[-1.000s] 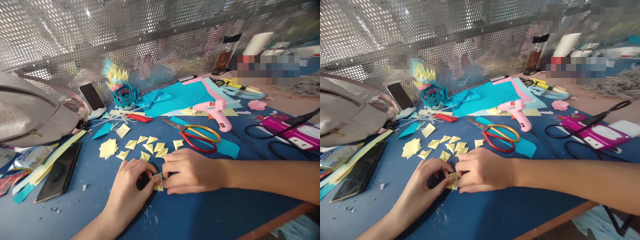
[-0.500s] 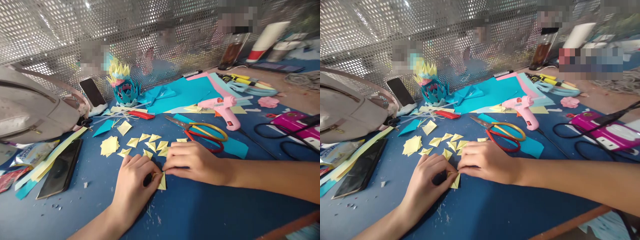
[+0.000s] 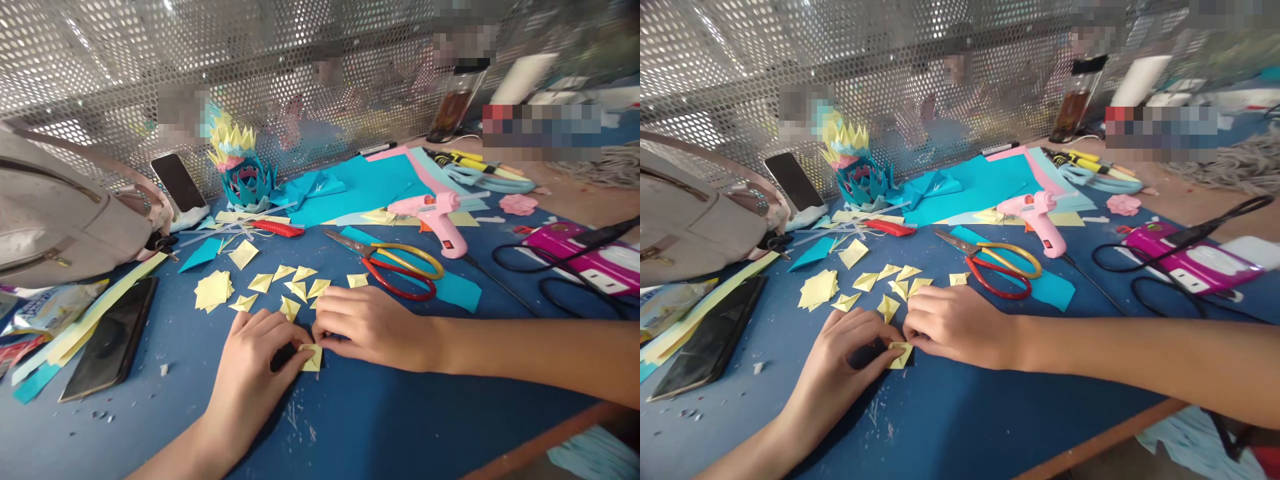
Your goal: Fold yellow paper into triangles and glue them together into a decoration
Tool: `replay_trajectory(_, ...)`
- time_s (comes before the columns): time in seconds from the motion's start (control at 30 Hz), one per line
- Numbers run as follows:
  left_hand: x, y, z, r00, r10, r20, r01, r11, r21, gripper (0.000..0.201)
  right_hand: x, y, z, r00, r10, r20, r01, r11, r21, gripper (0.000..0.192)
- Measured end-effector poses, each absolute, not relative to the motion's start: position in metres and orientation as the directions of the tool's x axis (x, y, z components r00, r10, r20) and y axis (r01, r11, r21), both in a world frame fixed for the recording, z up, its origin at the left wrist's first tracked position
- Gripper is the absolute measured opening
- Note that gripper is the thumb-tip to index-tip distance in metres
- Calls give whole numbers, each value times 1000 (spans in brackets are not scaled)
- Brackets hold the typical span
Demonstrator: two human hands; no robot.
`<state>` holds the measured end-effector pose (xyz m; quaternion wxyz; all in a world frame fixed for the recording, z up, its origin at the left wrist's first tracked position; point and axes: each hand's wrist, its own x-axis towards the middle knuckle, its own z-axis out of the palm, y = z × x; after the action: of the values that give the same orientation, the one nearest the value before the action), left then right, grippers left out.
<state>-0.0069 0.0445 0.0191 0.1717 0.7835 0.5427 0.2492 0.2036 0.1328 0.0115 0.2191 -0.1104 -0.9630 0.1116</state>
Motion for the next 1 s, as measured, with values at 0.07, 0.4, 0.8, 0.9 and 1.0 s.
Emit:
replay_trajectory(0.07,-13,40,18,293,936,196,769,-353,533,8,204,132,11,-876,225,426,154,969,-195,21)
replay_trajectory(0.4,-17,35,15,297,937,185,786,-350,510,6,205,131,13,-864,211,457,141,973,-184,27)
replay_trajectory(0.8,-14,36,14,181,981,76,696,-183,695,13,200,132,13,-847,451,281,176,737,-653,15)
replay_trajectory(0.9,-17,37,13,154,988,20,659,-118,743,9,201,135,18,-860,464,213,187,675,-713,12)
replay_trajectory(1.0,-18,38,15,131,991,-8,635,-77,768,5,203,138,23,-867,482,126,219,597,-772,10)
